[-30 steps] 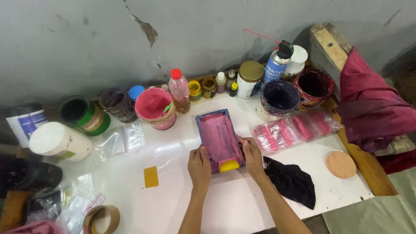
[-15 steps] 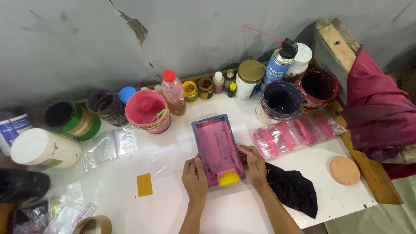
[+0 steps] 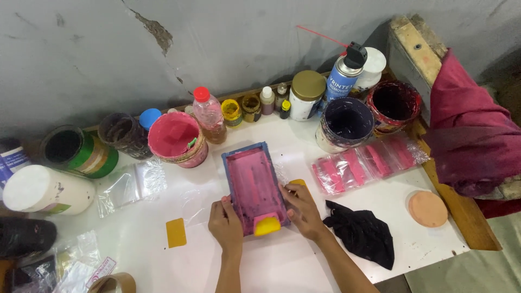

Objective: The person uses a yellow plastic scraper to spread pink paint evenly across a rectangular blue tray. The hands repeatedly move the scraper back and forth to smooth the paint surface within the tray.

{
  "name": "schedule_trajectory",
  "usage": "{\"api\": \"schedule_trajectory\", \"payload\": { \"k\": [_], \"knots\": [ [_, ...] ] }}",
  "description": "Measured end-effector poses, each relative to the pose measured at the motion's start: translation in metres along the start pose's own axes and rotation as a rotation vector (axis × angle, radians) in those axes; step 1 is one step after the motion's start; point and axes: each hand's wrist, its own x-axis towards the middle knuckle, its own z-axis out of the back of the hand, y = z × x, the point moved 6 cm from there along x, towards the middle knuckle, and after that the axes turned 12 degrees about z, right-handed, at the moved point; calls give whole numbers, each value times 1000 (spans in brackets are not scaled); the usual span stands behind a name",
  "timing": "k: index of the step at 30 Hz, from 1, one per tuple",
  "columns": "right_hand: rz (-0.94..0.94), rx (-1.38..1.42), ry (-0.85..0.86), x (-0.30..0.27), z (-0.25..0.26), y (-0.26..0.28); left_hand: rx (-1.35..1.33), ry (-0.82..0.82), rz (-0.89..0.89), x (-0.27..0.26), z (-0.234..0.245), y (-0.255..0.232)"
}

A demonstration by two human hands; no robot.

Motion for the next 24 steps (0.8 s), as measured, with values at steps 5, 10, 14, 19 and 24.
{"api": "schedule_trajectory", "payload": {
  "k": [5, 10, 14, 19, 24],
  "knots": [
    [-173, 34, -91, -12, 6, -22, -30, 47, -101, -10, -13, -9],
    [-249, 64, -198, -20, 9, -30, -49, 93, -177, -15, -21, -13],
    [-233, 8, -338, -25, 16, -36, -24, 152, -226, -17, -27, -19],
    [-249, 6, -377, -26, 18, -39, -20, 221, -217, -17, -30, -20],
    [-275, -40, -381, -27, 18, -44, -45, 223, -258, -18, -30, -24]
  ]
}}
